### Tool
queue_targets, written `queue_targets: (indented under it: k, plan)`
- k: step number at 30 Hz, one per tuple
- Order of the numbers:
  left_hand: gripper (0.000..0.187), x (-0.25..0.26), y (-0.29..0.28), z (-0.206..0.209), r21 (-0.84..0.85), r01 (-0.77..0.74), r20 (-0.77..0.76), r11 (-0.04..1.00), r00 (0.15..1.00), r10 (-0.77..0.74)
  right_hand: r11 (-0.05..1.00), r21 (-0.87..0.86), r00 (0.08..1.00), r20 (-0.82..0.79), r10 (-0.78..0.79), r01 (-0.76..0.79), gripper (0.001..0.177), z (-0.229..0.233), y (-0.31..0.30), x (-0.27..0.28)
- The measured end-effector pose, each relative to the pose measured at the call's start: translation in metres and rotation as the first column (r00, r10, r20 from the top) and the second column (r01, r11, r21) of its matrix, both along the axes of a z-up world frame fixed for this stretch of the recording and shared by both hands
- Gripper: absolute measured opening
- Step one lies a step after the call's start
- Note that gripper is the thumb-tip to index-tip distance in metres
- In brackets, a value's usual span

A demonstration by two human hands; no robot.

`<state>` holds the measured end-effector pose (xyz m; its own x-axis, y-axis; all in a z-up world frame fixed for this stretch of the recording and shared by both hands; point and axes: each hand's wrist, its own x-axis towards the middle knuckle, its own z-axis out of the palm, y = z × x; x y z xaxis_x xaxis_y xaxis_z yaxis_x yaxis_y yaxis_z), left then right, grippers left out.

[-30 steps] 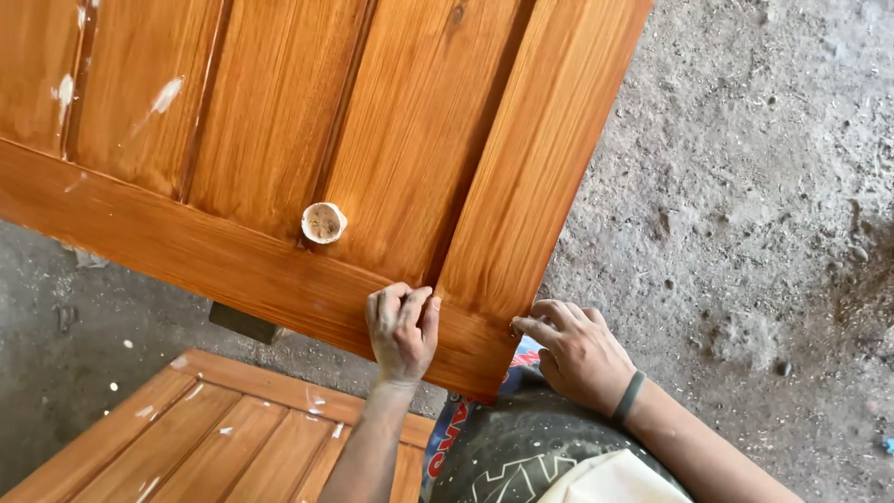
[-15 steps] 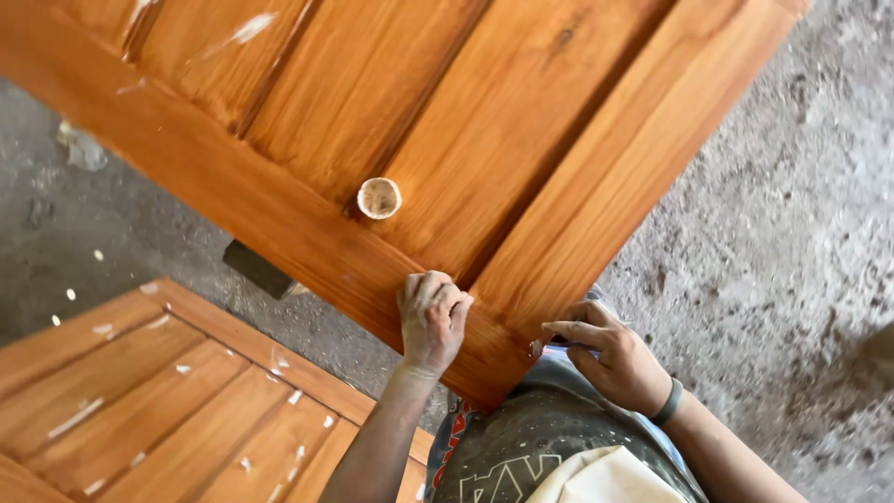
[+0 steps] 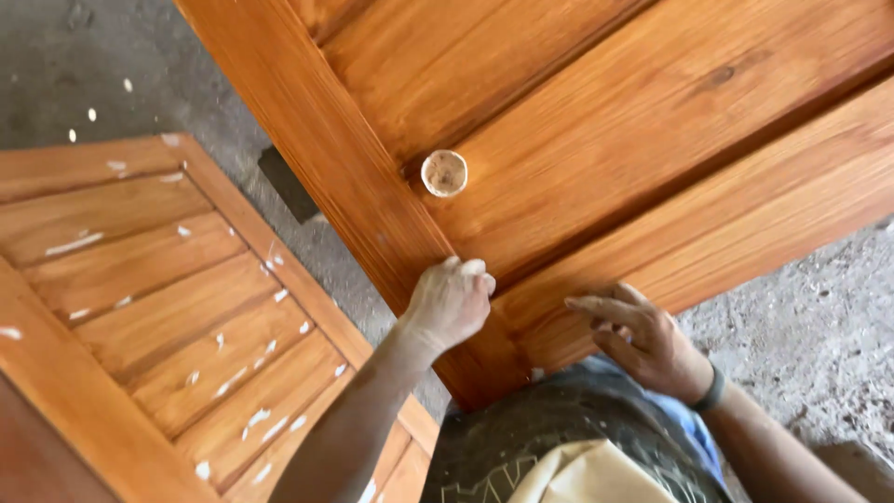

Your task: Applying wood filler to cracks and imperfections on a wooden door panel using fingers

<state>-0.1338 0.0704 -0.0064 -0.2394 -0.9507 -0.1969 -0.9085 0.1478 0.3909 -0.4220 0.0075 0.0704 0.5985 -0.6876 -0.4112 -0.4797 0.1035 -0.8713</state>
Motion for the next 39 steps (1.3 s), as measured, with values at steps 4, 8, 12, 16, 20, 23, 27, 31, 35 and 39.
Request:
queue_targets:
  k: [4,8,12,16,20,23,27,31,35,39]
  plan:
    - [0.026,-0.008,-0.027,0.016,0.285,-0.007,0.043,0.958,0.999,-0.005,0.993,-0.001,0.984,0.129,0.121,-0.122,0.046,-0.02,-0.034,-0.008]
    - [0.031,-0.027,-0.037,0.017,0.392,0.059,0.255,0.918,0.952,-0.17,0.984,0.024,0.963,0.211,0.168,-0.177,0.044,-0.013,-0.059,-0.009]
    - [0.032,-0.043,-0.045,0.007,0.454,-0.055,0.291,0.89,0.953,-0.089,0.973,0.071,0.949,0.249,0.195,-0.218,0.042,-0.023,-0.075,-0.026]
    - [0.028,-0.058,-0.048,0.01,0.482,-0.05,0.388,0.875,0.907,-0.162,0.96,0.104,0.936,0.27,0.225,-0.261,0.043,-0.019,-0.097,-0.037]
    - [0.029,-0.066,-0.043,0.006,0.508,-0.057,0.408,0.86,0.895,-0.182,0.956,0.123,0.933,0.282,0.225,-0.267,0.043,-0.016,-0.117,-0.047]
    - [0.028,-0.071,-0.046,0.008,0.511,-0.096,0.442,0.854,0.881,-0.166,0.947,0.139,0.925,0.293,0.241,-0.291,0.043,-0.008,-0.135,-0.046]
    - [0.017,-0.064,-0.051,0.004,0.613,-0.071,0.362,0.787,0.91,-0.2,0.923,0.212,0.933,0.24,0.268,-0.32,0.044,0.004,-0.15,-0.037]
    - [0.014,-0.065,-0.039,-0.002,0.594,-0.094,0.36,0.799,0.919,-0.16,0.91,0.196,0.917,0.24,0.318,-0.366,0.043,0.003,-0.155,-0.029]
    - [0.019,-0.055,-0.037,0.01,0.543,-0.04,0.309,0.839,0.938,-0.155,0.898,0.203,0.907,0.253,0.337,-0.39,0.043,-0.001,-0.159,-0.023]
    - [0.018,-0.048,-0.045,0.042,0.554,-0.032,0.269,0.832,0.953,-0.142,0.89,0.228,0.908,0.248,0.339,-0.394,0.042,-0.003,-0.154,-0.02]
